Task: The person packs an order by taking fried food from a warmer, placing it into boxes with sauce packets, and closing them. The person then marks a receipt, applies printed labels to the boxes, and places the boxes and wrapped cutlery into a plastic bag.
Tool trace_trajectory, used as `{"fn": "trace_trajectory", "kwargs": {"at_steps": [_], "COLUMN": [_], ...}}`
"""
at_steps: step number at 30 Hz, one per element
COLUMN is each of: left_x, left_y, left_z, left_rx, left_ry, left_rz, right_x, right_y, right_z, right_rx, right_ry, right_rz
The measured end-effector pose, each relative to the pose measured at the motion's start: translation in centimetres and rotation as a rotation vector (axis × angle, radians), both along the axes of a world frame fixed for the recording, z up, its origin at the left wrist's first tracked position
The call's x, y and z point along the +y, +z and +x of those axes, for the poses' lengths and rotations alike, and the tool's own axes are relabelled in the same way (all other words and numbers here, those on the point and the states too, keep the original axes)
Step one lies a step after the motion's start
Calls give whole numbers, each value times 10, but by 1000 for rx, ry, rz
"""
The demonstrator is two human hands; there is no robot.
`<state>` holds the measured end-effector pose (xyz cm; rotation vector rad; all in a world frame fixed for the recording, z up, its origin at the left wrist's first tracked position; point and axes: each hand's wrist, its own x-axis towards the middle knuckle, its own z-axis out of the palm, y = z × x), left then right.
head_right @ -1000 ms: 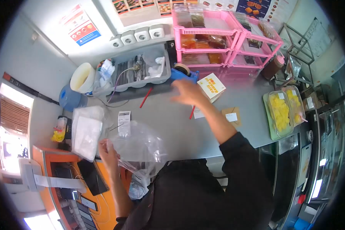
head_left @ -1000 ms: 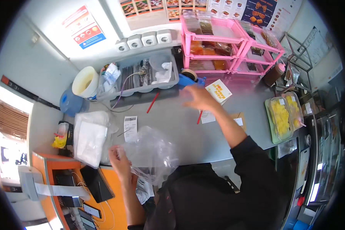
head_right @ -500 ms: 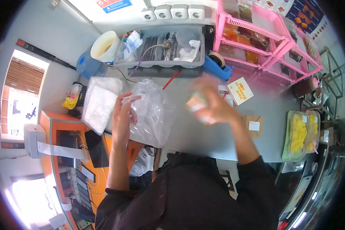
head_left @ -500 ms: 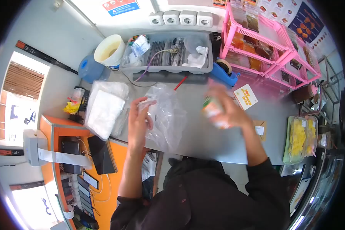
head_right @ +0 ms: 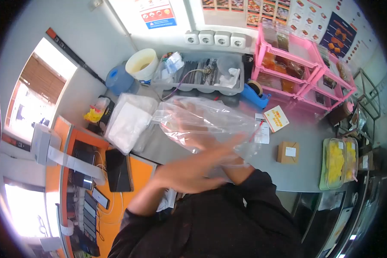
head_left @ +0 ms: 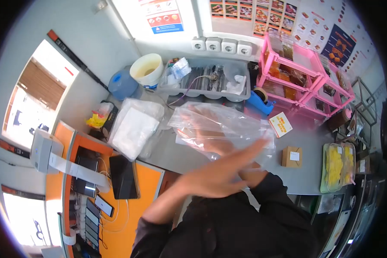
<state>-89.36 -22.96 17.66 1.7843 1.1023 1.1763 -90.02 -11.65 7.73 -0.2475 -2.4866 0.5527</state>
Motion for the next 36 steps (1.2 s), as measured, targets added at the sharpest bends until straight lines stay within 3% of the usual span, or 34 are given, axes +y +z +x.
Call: {"fn": "trace_trajectory", "kwargs": {"at_steps": [1, 4, 5, 7, 10, 14, 15, 18, 19, 21, 23, 24, 25, 26, 27, 29, 30, 31, 33, 35, 36], "left_x": [-31, -46, -36, -13, 11, 32, 33, 31, 25, 9, -28, -47, -60, -83, -49, 17, 54, 81, 113, 124, 122], "left_y": [12, 17, -4, -71, -149, -224, -239, -273, -283, -300, -325, -337, -311, -362, -297, -233, -226, -221, -257, -218, -187], "left_z": [-36, -98, -108, -136, -121, -49, -30, 12, 17, 13, -18, -34, -51, -88, -61, -26, -22, -21, -64, -94, -101], "left_rx": [84, 384, 420, 491, -625, -1261, -1409, -1772, -1755, -1535, -812, -473, -473, -590, -346, 177, 469, 765, 682, -395, -924], "left_ry": [121, 546, 443, 256, 344, 527, 554, 317, 284, 264, 342, 351, 524, 717, 924, 1012, 1009, 995, 947, 718, 555], "left_rz": [5, 22, -2, -38, -271, -580, -644, -745, -801, -920, -1027, -1078, -1209, -1058, -594, -145, -71, -4, -318, -479, -515], "right_x": [13, 12, 11, 14, 7, -1, -1, 4, 3, 11, 5, 9, 8, 5, 2, 4, 4, 6, 4, 10, 21], "right_y": [6, 32, 38, 16, 10, -10, -33, -88, -107, -174, -243, -240, -232, -223, -220, -240, -251, -247, -249, -241, -208], "right_z": [21, 65, 71, 81, 103, 94, 89, 64, 61, 58, 59, 61, 64, 69, 73, 63, 57, 54, 61, 75, 84], "right_rx": [-3, -275, -409, -321, -162, 165, 114, -139, -185, -300, -450, -475, -501, -532, -386, -393, -393, -530, -349, -301, -340], "right_ry": [140, 184, 154, 199, 127, -198, -261, -487, -463, -452, -436, -384, -333, -275, -272, -247, -226, -114, -116, -84, -47], "right_rz": [-90, -339, -406, -268, -165, -102, -86, 89, 23, 0, 82, 54, 18, -23, 11, 110, 163, 31, 25, -32, -84]}}
